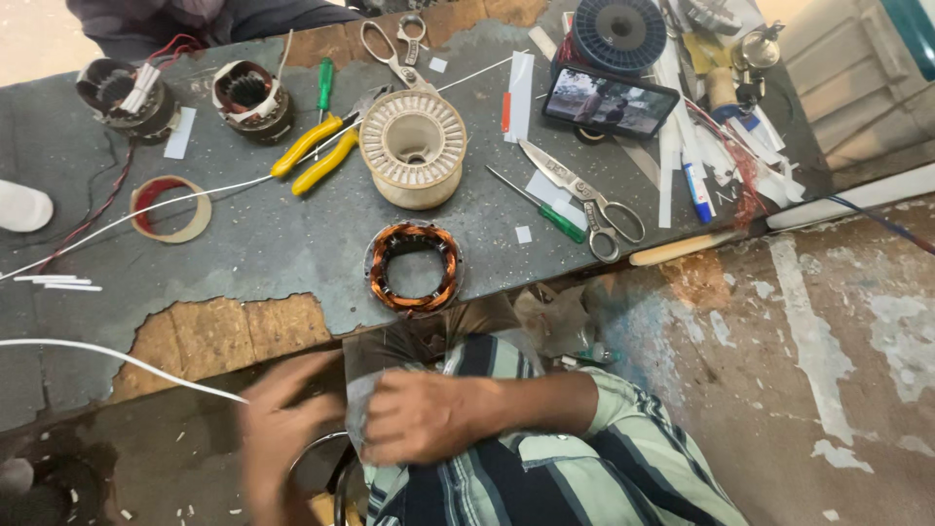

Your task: The person winds copper wire around a cylindrical stator core, carefully placing and tucking the wire into slots. They occasionally pick up small white insulating pieces and insert them between windings. The person continues this repetitive winding process throughout the clip.

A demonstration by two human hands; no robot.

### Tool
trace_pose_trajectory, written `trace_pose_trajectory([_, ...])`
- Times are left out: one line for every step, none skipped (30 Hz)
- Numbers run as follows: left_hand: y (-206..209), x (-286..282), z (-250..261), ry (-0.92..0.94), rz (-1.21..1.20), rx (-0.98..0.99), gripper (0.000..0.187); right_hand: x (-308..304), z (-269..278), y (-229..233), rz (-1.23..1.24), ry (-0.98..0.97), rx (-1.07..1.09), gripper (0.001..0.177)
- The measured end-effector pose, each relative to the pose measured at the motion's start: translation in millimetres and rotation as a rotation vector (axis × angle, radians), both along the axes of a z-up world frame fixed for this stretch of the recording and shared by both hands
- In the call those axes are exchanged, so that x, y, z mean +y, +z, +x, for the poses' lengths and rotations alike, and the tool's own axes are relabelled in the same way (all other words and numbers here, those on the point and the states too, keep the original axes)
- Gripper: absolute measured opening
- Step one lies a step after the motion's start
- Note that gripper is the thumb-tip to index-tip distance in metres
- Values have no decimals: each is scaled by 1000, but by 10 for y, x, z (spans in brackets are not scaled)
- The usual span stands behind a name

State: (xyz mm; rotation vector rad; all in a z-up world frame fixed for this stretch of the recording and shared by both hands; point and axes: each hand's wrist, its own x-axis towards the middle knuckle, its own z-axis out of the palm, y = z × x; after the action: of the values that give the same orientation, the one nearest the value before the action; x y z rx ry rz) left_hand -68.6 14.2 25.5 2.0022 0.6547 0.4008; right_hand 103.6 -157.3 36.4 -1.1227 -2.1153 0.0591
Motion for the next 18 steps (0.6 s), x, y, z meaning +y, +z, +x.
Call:
trace_pose_trajectory([-156,-116,176,-95,24,-20,48,-90,-25,19,-36,32,-40,10])
trace_pose_trajectory([-337,-198,323,-151,-15,-76,47,-170,-24,38,-74,66,-80,11])
trace_pose_trajectory([-506,-270,427,-206,-55,-132,46,-221,8,49,-84,71,-35,14])
trace_pose_trajectory([-630,-307,462,-193,-62,-108,48,-264,57,61,-92,78,8,17])
trace_pose_trajectory([-729,-346,499,-181,-68,-84,51,-299,93,72,-100,85,51,20])
trace_pose_trajectory([-784,-382,525,-171,-75,-57,54,-327,105,74,-99,96,66,20])
trace_pose_trajectory([-812,-419,571,-195,-85,-43,51,-353,105,72,-99,108,81,20])
trace_pose_trajectory([-810,-465,621,-212,-93,-29,48,-368,101,65,-98,128,96,20])
trace_pose_trajectory([-795,-525,683,-228,-100,-16,45,-375,80,53,-113,143,79,19])
trace_pose_trajectory([-777,-594,756,-218,-215,-12,40,-362,36,35,-124,159,65,18])
trace_pose_trajectory([-767,-669,833,-206,-330,-9,35,-347,6,14,-135,176,51,17])
trace_pose_trajectory([-765,-723,887,-193,-444,-6,31,-333,-13,-9,-142,196,45,18])
trace_pose_trajectory([-765,-765,903,-178,-569,-30,29,-318,-30,-28,-149,216,38,20])
trace_pose_trajectory([-767,-801,889,-167,-694,-54,28,-306,-38,-41,-157,231,31,21])
trace_pose_trajectory([-768,-810,851,-156,-819,-78,27,-293,-39,-47,-149,245,107,18])
trace_pose_trajectory([-759,-798,776,-131,-759,5,27,-285,-29,-40,-142,256,182,16])
trace_pose_trajectory([-730,-764,650,-107,-699,87,27,-277,-14,-24,-134,267,257,16])
trace_pose_trajectory([-687,-728,513,-82,-639,169,28,-277,8,0,-102,230,278,19])
